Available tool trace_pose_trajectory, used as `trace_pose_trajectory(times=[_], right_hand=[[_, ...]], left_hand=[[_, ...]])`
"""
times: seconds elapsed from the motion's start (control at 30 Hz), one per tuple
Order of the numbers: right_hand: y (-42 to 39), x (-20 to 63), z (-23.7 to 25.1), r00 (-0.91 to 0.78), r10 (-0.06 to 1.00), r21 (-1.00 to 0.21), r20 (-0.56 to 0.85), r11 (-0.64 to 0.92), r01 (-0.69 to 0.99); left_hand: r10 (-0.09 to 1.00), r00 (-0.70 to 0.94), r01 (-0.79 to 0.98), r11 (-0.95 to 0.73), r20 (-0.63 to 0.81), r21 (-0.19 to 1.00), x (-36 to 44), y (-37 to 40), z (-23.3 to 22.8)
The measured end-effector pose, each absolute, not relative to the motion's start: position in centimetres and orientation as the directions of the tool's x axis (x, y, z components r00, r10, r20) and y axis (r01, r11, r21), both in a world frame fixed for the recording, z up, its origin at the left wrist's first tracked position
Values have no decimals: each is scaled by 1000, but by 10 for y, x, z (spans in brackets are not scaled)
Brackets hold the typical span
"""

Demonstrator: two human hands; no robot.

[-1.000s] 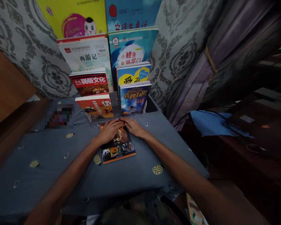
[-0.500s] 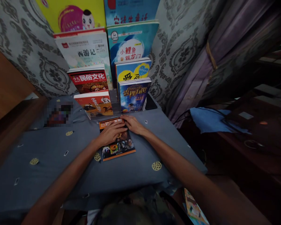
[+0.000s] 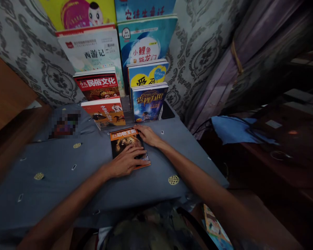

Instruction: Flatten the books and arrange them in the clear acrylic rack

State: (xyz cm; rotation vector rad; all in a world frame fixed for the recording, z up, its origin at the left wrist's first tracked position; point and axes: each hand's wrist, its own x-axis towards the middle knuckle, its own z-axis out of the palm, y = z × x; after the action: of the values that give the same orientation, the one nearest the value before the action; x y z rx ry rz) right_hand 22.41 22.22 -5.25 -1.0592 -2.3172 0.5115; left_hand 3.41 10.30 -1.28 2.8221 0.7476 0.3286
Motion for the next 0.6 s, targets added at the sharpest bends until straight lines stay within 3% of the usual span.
trace_pose_trajectory(times=[0.33, 0.6], right_hand=[[202, 220, -52, -522, 802, -463, 291, 595, 657], [146, 245, -55, -593, 755, -461, 279, 647, 607]], left_hand=[[522, 837, 466, -837, 164, 285, 34, 102, -13], [506, 834, 429, -846, 221, 318, 31, 102, -17]])
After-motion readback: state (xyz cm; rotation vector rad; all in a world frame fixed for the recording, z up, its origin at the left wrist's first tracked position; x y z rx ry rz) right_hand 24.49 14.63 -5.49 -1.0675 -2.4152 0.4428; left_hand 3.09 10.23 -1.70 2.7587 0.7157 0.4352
